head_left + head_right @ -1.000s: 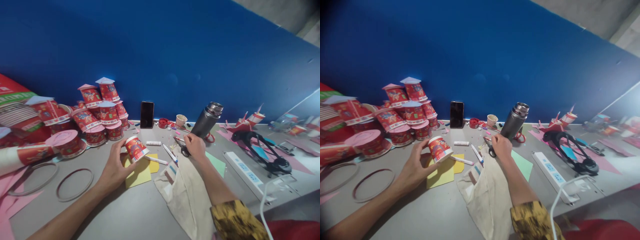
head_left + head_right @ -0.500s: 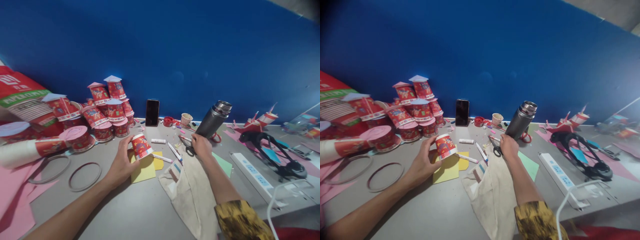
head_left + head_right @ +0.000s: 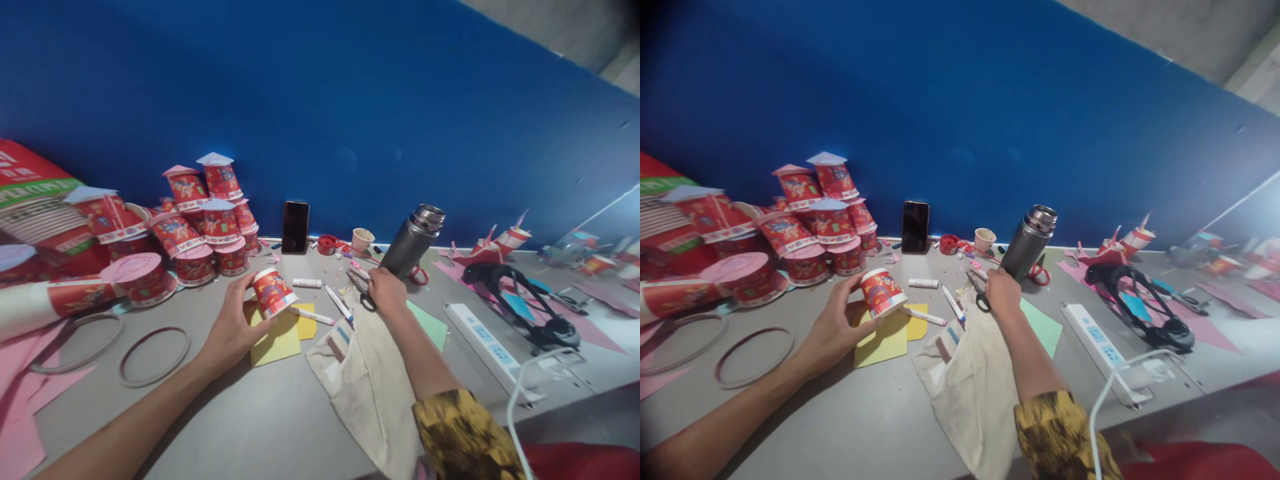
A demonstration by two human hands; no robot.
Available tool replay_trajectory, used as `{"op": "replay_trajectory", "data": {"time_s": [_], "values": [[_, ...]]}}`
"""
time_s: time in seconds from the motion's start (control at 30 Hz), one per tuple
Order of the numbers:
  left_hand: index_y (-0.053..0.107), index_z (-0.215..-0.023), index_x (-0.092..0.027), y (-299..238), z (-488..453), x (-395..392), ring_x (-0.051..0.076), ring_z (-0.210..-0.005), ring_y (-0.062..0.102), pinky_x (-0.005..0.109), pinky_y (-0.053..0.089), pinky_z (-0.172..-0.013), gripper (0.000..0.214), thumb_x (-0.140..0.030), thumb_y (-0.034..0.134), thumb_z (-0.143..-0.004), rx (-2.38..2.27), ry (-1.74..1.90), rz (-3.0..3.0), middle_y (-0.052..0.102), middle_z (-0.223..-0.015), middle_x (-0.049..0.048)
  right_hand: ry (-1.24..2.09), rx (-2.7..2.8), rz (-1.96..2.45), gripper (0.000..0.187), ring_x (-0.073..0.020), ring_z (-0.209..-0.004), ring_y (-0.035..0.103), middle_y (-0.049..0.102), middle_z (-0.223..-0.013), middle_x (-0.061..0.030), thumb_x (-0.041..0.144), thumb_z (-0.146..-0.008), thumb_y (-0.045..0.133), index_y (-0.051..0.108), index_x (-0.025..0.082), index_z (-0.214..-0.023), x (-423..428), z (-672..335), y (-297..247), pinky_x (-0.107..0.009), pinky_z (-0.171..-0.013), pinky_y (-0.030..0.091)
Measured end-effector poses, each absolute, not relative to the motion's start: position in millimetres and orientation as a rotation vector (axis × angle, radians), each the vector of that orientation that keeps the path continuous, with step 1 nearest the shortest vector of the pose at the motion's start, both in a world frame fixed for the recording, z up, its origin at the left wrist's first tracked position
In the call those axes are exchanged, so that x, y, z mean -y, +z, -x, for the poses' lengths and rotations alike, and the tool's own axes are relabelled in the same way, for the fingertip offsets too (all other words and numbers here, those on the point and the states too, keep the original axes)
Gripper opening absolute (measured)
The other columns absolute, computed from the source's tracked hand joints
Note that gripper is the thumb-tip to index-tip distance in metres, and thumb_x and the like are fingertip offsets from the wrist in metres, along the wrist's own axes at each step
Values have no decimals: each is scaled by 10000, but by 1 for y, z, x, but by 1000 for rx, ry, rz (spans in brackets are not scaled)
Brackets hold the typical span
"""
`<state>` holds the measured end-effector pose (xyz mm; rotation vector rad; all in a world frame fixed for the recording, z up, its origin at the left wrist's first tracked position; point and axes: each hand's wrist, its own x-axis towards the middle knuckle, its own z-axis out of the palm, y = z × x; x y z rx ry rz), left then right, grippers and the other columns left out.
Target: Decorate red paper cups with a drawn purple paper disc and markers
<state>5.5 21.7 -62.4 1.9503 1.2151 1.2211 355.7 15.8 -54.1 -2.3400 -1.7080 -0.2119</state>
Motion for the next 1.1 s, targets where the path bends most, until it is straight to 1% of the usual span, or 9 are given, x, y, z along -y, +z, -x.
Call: {"op": "replay_trajectory", "data": {"time_s": [0.13, 0.23, 0.33, 0.53, 0.63, 0.73, 0.8, 0.93, 1.1], "values": [[453, -1444, -265, -62, -7, -21, 352, -1358, 599, 530, 596, -1055, 737, -412, 768, -795, -1201, 1217, -1935, 544, -1443, 135, -116, 1569, 2119, 469, -234, -1004, 710, 782, -1095, -77, 242, -956, 537, 683, 225, -1401, -17, -351, -50, -310, -864, 512], [446, -1452, -254, -63, -7, -20, 341, -1377, 578, 514, 589, -1069, 752, -421, 766, -792, -1190, 1211, -1910, 524, -1468, 136, 164, 1440, 1809, 560, -210, -750, 651, 776, -900, -38, 277, -880, 525, 706, 194, -1403, -21, -351, -52, -327, -782, 516], [429, -1470, -245, -62, -7, -19, 323, -1359, 592, 508, 578, -1084, 775, -412, 769, -793, -1194, 1178, -1889, 504, -1488, 134, 380, 1312, 1596, 572, -187, -644, 581, 773, -861, -49, 341, -828, 541, 764, 156, -1321, -23, -350, -50, -326, -674, 497], [449, -1454, -279, -68, -5, -23, 333, -1401, 554, 579, 529, -1137, 752, -359, 801, -794, -1156, 1216, -1845, 510, -1482, 123, 934, 1124, 1065, 596, -194, -819, 674, 750, -988, -48, 367, -655, 776, 748, 228, -1234, -33, -347, -17, -305, -683, 542], [454, -1462, -278, -74, -3, -27, 353, -1405, 564, 607, 521, -1141, 784, -367, 831, -780, -1133, 1240, -1782, 504, -1487, 140, 834, 1136, 1061, 620, -152, -731, 639, 734, -960, -31, 394, -623, 845, 718, 237, -1209, -54, -343, 3, -279, -627, 520], [458, -1462, -293, -76, -2, -30, 364, -1410, 564, 644, 502, -1152, 771, -355, 829, -788, -1130, 1270, -1764, 510, -1493, 143, 653, 1132, 1227, 501, -124, -587, 567, 723, -816, -27, 546, -769, 750, 723, 181, -1110, -85, -338, 14, -261, -544, 459], [461, -1456, -306, -76, -2, -31, 368, -1420, 553, 651, 510, -1142, 748, -352, 814, -798, -1141, 1291, -1777, 518, -1482, 140, 575, 1148, 1295, 433, -135, -553, 557, 703, -713, -26, 539, -828, 696, 743, 147, -1003, -107, -336, 15, -265, -526, 434], [471, -1447, -325, -76, -1, -31, 373, -1403, 564, 613, 602, -1033, 707, -352, 783, -813, -1180, 1312, -1795, 538, -1455, 138, 405, 1212, 1427, 230, -195, -700, 672, 745, -724, -64, 365, -828, 700, 739, 141, -800, -137, -333, 8, -289, -674, 488], [490, -1439, -330, -77, -1, -31, 378, -1393, 581, 590, 620, -1016, 701, -358, 793, -808, -1215, 1328, -1783, 553, -1471, 141, 246, 1275, 1587, 242, -252, -817, 721, 797, -835, -117, 363, -884, 650, 749, 147, -843, -151, -327, -14, -317, -756, 493]]}}
